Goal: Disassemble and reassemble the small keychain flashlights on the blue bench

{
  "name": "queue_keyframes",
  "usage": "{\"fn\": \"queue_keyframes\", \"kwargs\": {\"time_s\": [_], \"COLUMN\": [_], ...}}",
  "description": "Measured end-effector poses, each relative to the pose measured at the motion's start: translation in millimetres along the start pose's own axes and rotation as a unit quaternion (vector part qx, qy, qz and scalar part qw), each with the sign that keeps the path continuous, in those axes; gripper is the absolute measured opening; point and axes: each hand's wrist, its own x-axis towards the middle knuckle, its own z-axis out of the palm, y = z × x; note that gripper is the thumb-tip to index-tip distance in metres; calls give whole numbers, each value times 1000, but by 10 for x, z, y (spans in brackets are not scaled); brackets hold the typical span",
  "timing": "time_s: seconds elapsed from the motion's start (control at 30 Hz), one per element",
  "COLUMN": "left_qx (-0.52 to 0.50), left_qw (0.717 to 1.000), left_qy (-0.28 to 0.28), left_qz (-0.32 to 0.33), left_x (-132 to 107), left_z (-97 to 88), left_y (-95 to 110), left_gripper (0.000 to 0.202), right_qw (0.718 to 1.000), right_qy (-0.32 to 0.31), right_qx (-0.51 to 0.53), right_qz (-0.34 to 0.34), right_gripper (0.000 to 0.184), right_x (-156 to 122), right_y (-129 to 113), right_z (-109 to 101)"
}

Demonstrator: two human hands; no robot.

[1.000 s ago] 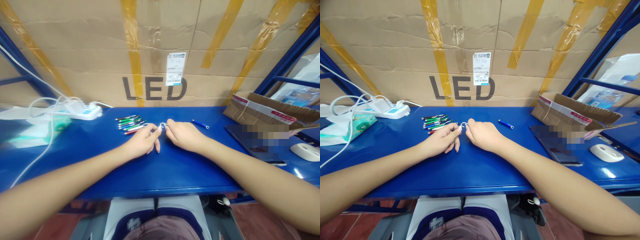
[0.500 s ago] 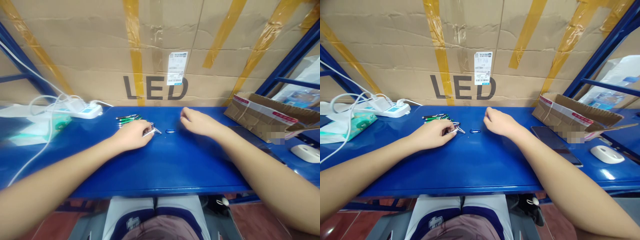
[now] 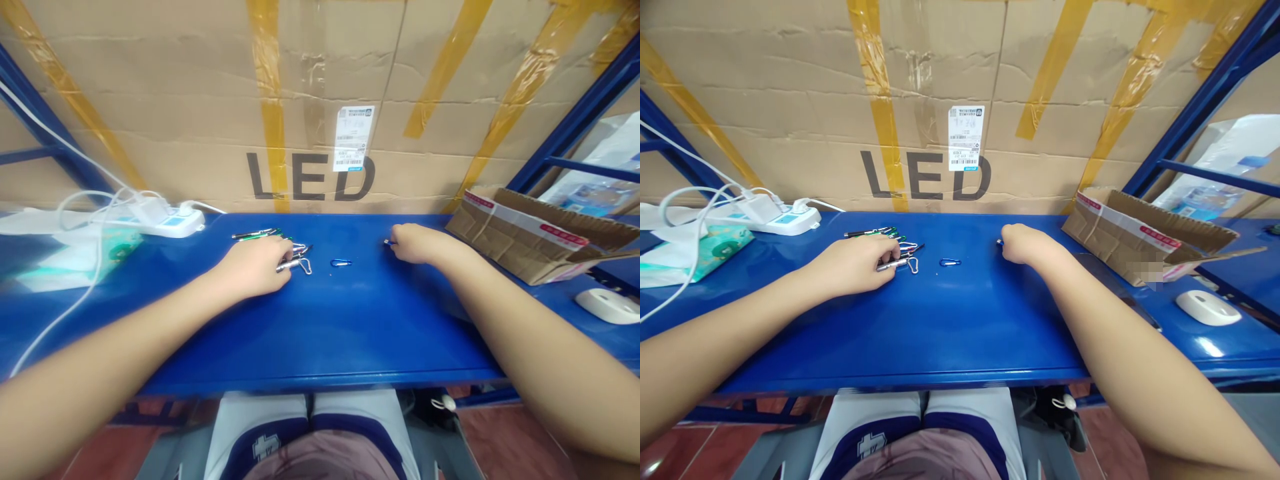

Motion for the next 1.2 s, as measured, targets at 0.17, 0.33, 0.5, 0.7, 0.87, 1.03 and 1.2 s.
{"fn": "queue_keyframes", "kwargs": {"time_s": [0.17,0.33,0.5,0.7,0.87,1.03,1.2], "left_qx": [-146,-437,-585,-554,-563,-620,-640], "left_qw": [987,898,807,832,824,778,767], "left_qy": [67,40,-77,-7,19,6,3], "left_qz": [21,-12,2,-21,-61,-98,-55], "left_x": [23,48,55,70,110,134,72], "left_z": [96,237,278,285,320,288,221], "left_y": [76,253,313,266,237,247,265], "left_gripper": [21,41,34,31,27,40,52], "right_qw": [988,889,833,895,923,917,890], "right_qy": [100,186,235,210,142,115,102], "right_qx": [73,194,214,184,140,173,272], "right_qz": [-92,-370,-453,-348,-330,-340,-352], "right_gripper": [24,18,16,31,11,8,10], "right_x": [-93,-388,-578,-450,-266,-309,-454], "right_y": [-92,-443,-695,-568,-436,-481,-626], "right_z": [-11,-1,59,71,126,116,66]}}
